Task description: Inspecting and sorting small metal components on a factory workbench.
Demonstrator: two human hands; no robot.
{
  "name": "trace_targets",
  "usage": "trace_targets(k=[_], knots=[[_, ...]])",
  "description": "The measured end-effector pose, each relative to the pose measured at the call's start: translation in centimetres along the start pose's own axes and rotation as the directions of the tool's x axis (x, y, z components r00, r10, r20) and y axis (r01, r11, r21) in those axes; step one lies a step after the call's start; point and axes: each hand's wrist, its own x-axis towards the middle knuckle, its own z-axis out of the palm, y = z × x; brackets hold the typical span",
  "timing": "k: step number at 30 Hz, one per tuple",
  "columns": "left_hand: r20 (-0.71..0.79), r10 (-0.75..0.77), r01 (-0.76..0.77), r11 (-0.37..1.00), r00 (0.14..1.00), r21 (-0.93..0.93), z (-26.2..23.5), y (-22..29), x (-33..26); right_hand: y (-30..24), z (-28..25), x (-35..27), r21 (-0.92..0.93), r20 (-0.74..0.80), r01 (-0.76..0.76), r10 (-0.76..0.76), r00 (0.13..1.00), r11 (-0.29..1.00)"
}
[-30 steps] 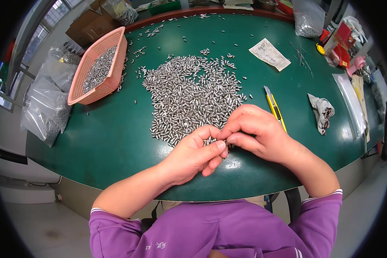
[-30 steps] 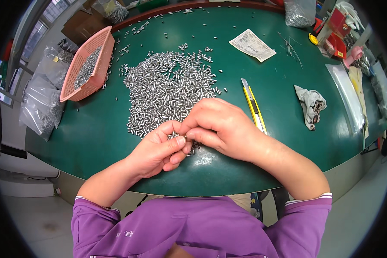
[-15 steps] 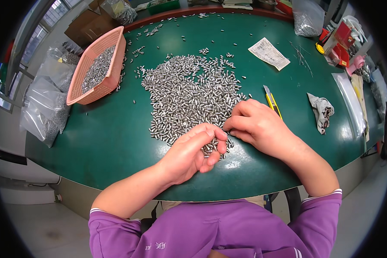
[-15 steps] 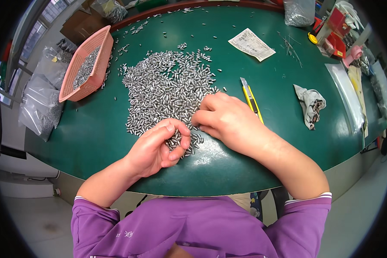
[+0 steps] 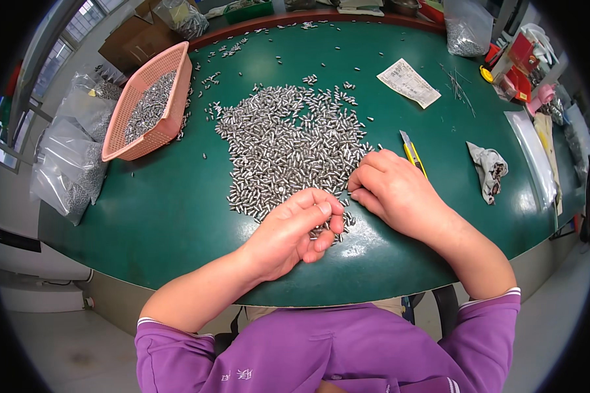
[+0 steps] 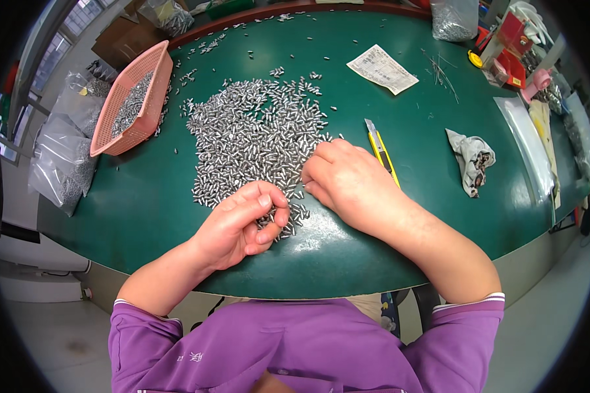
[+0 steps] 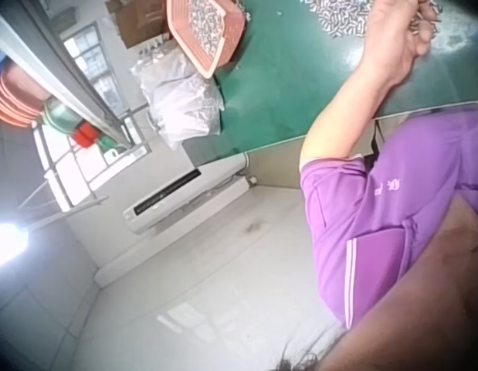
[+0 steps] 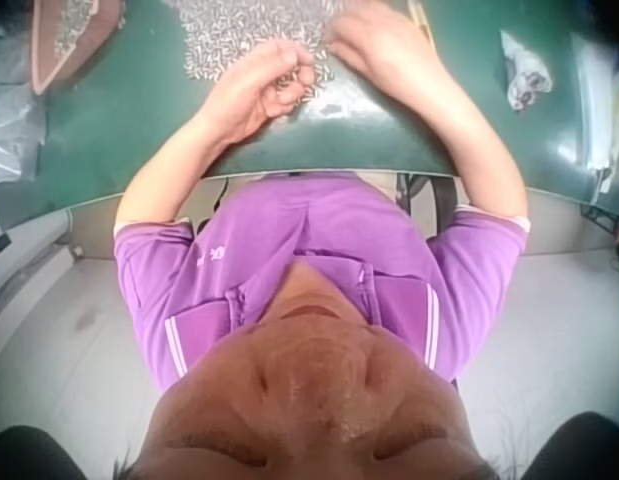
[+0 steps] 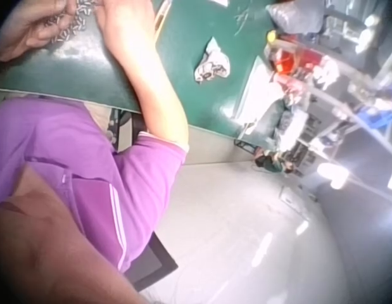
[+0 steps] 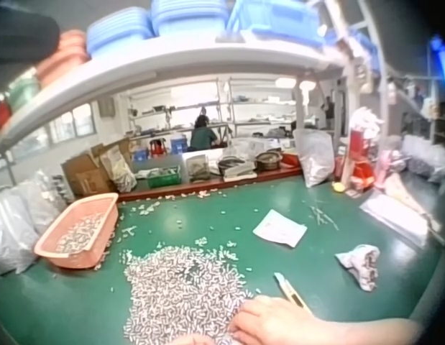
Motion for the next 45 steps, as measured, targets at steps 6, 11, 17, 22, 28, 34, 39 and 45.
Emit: trace_targets(k=[6, 11, 17, 22, 28, 34, 39, 45], knots=[[-0.024, 0.011, -0.010, 0.999, 1.000, 0.030, 0.4, -0.3, 0.0, -1.5, -0.5, 0.3, 0.422, 0.019, -0.091, 0.091, 0.996, 0.902], [-0.022, 0.006, -0.005, 0.999, 1.000, 0.043, 0.3, -0.3, 0.0, -1.9, -0.4, 0.2, 0.531, 0.027, -0.066, 0.061, 0.998, 0.845], [-0.069, -0.004, 0.006, 1.000, 0.998, 0.030, 0.4, -0.3, 0.0, -2.2, -0.7, 0.3, 0.566, 0.040, -0.135, 0.136, 0.990, 0.813], [-0.032, 0.035, -0.036, 0.999, 0.999, -0.014, -0.1, -0.1, 0.0, -0.2, -0.9, 0.3, 0.215, -0.010, 0.046, -0.045, 0.999, 0.975], [-0.051, 0.050, -0.051, 0.998, 0.997, -0.020, 0.2, 0.1, 0.0, -0.2, -0.4, 0.0, 0.102, 0.039, 0.049, -0.053, 0.998, 0.994], [-0.042, 0.020, -0.020, 1.000, 0.999, -0.008, 0.1, 0.0, 0.0, -0.3, -0.3, 0.1, 0.070, 0.014, 0.032, -0.033, 0.999, 0.997], [-0.043, 0.035, -0.035, 0.999, 0.998, -0.012, 0.2, -0.2, 0.0, -1.4, -0.6, 0.3, 0.493, -0.044, 0.008, 0.016, 0.999, 0.870], [-0.044, 0.004, -0.001, 0.998, 0.999, 0.067, 0.3, -0.1, 0.0, -2.2, -0.5, 0.2, 0.658, 0.067, -0.123, 0.105, 0.992, 0.743]])
